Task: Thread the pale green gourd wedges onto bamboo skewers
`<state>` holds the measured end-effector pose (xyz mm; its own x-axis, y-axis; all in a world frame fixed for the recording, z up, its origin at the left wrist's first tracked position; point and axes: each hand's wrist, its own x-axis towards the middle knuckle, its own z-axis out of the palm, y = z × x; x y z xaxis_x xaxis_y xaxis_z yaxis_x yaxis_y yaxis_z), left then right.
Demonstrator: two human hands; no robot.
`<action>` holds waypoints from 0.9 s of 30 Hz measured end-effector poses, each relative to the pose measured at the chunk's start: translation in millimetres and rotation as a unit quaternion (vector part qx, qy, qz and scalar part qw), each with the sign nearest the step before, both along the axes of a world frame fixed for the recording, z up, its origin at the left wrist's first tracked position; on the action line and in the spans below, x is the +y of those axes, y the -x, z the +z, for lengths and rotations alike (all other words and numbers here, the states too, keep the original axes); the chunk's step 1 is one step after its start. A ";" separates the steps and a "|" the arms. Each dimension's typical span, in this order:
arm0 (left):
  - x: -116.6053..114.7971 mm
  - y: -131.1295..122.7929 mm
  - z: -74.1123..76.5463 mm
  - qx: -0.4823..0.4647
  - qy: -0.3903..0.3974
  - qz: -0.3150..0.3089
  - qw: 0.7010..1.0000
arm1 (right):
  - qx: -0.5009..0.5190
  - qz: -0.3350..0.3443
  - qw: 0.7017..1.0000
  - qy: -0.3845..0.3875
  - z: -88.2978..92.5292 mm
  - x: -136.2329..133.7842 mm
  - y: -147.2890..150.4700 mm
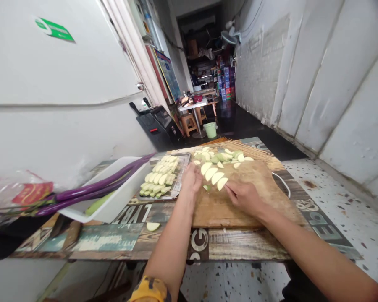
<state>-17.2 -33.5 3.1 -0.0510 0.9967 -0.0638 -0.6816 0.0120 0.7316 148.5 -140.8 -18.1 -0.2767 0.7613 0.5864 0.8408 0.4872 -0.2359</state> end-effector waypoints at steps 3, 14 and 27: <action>2.9 3.3 0.4 -0.030 0.008 0.015 0.999 | -0.013 -0.011 1.000 -0.005 -0.1 -0.2 0.8; -2.6 5.4 2.7 -0.078 0.037 0.011 0.996 | -0.039 -0.025 0.999 0.025 -2.0 2.3 0.4; -4.8 3.5 8.5 -0.095 0.075 -0.044 0.992 | -0.057 -0.032 0.998 0.023 -1.4 2.7 0.0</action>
<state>-20.7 -38.3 11.6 0.0627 0.9755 -0.2110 -0.7981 0.1759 0.5763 148.4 -138.1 -19.5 -0.2897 0.8050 0.5177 0.8924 0.4227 -0.1578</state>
